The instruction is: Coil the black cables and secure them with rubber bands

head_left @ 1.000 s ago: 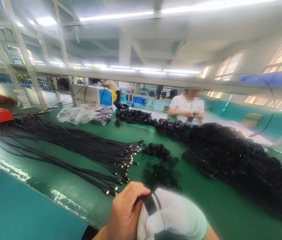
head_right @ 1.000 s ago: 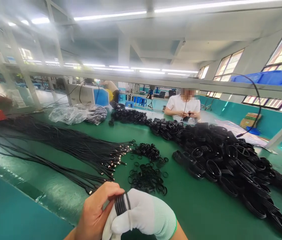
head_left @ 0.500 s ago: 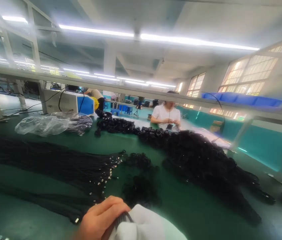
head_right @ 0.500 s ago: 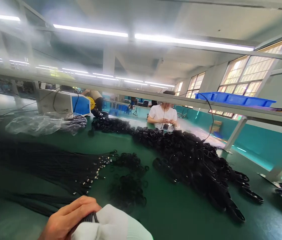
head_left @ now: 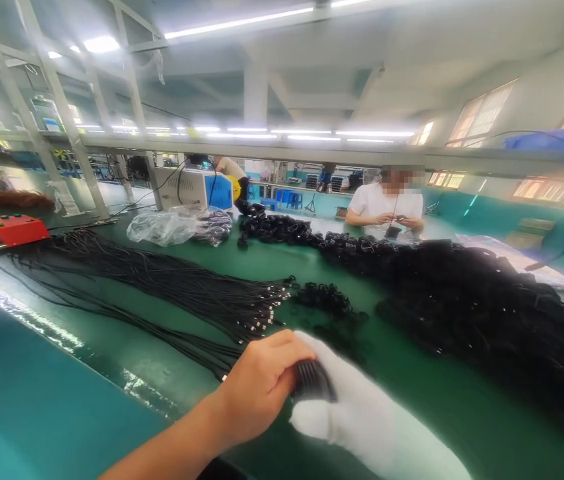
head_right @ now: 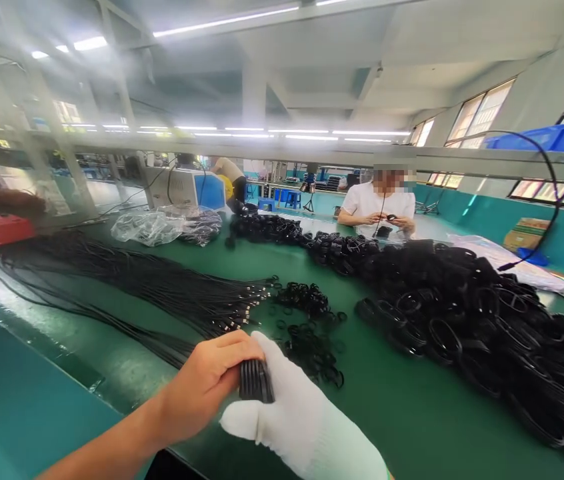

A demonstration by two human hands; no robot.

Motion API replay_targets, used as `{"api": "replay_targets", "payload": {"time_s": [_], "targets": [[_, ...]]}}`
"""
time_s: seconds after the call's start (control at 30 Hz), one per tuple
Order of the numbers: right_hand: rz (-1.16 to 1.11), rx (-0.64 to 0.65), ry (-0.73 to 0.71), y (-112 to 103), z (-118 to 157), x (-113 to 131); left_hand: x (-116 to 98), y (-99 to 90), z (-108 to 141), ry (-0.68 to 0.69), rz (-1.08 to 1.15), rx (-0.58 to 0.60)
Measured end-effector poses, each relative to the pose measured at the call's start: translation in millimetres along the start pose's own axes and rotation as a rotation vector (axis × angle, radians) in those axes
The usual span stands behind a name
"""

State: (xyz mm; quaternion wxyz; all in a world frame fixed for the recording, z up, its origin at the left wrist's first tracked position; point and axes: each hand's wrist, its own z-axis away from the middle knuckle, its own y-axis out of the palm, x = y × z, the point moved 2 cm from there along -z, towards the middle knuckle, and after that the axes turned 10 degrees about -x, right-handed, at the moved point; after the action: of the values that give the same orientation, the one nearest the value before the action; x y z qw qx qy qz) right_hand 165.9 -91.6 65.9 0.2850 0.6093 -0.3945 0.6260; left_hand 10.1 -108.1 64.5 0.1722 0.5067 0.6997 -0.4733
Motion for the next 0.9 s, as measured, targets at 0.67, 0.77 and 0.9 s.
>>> {"api": "replay_targets", "payload": {"time_s": [0.67,0.77,0.9], "targets": [[-0.634,0.147,0.201,8,-28,-63,34,15.0,-15,-0.584,0.038,-0.016],[-0.613,0.146,0.214,11,-28,-62,39,20.2,-11,-0.629,0.091,-0.045],[-0.587,0.118,0.236,15,-26,-59,38,21.9,-8,-0.627,0.067,-0.054]]}}
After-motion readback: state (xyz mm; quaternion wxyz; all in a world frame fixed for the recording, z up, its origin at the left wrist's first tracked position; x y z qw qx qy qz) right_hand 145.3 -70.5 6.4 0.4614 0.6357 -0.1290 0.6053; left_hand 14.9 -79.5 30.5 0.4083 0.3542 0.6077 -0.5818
